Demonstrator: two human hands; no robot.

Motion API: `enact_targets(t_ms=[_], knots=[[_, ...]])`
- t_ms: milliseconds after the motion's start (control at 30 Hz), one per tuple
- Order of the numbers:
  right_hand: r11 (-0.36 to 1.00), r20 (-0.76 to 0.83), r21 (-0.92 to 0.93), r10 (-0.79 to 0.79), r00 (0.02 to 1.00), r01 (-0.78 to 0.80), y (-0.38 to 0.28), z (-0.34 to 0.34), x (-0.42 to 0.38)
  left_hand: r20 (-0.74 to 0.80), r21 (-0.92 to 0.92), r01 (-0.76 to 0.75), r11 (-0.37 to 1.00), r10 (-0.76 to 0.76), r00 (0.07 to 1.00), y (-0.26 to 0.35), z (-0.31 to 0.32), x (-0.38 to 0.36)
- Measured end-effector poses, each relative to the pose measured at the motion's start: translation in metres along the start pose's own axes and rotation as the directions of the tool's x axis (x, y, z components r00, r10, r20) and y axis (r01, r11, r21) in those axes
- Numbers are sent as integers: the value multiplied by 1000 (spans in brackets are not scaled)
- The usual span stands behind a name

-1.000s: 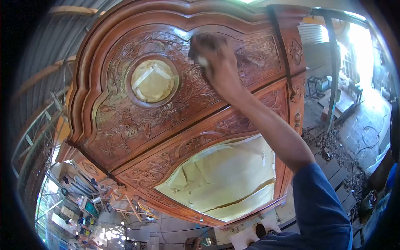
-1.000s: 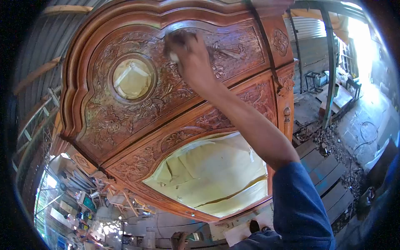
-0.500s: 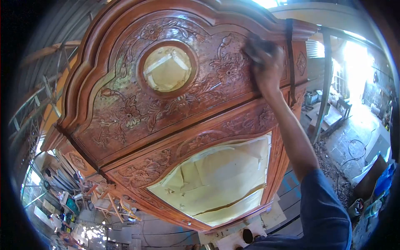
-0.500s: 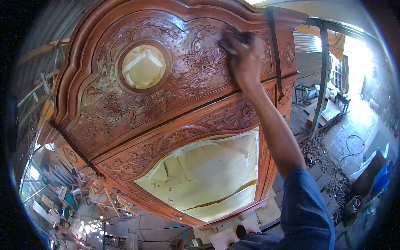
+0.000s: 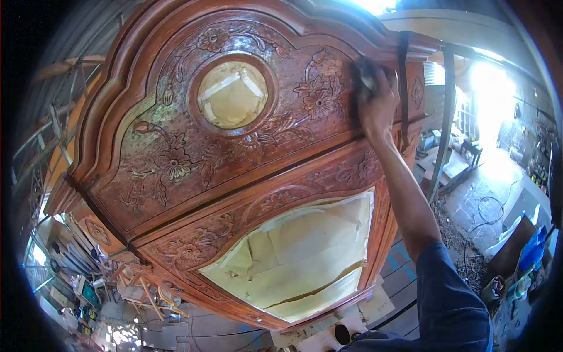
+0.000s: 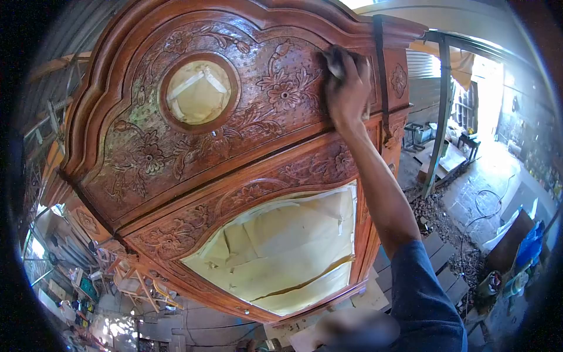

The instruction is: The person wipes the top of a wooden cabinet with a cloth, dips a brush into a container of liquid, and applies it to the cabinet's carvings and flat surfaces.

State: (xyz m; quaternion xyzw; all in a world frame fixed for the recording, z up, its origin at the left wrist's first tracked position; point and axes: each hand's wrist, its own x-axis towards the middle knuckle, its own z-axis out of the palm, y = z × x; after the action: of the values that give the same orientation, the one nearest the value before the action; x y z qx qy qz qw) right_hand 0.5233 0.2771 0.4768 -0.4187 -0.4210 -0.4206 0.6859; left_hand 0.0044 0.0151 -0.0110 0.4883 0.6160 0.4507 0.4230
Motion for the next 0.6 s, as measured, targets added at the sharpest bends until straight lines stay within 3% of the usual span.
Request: enact_targets(t_ms=[67, 100, 167, 200, 267, 300, 367, 433, 500, 600], knots=[[977, -22, 62, -204, 979, 205, -32, 18, 17, 12, -25, -1, 1000, 1, 1000, 3, 3, 1], [945, 57, 135, -309, 949, 299, -61, 18, 27, 18, -35, -3, 999, 4, 1000, 4, 6, 3], [883, 72, 219, -440, 895, 416, -59, 31, 44, 24, -50, -10, 999, 11, 1000, 5, 8, 5], [889, 82, 210, -432, 898, 408, -48, 20, 41, 31, -54, -12, 998, 13, 999, 7, 7, 4], [933, 133, -66, -342, 930, 353, -24, 0, 41, 36, -74, -20, 997, 23, 999, 7, 8, 6], [932, 134, -63, -347, 928, 357, -25, 2, 34, 36, -84, -22, 996, 25, 999, 6, 7, 6], [992, 64, -23, -120, 991, 122, -24, 5, 20, 47, -107, -21, 994, 26, 999, 7, 7, 6], [988, 48, -35, -149, 988, 151, -52, 21, 27, 55, -142, -21, 990, 29, 998, 12, 7, 3], [923, 53, 210, -340, 939, 323, -63, 27, 39, 77, -209, -28, 978, 45, 996, 19, 10, 0], [947, 75, 60, -319, 945, 315, -19, -2, 34, 95, -111, -30, 993, 41, 995, 14, 12, 14]])
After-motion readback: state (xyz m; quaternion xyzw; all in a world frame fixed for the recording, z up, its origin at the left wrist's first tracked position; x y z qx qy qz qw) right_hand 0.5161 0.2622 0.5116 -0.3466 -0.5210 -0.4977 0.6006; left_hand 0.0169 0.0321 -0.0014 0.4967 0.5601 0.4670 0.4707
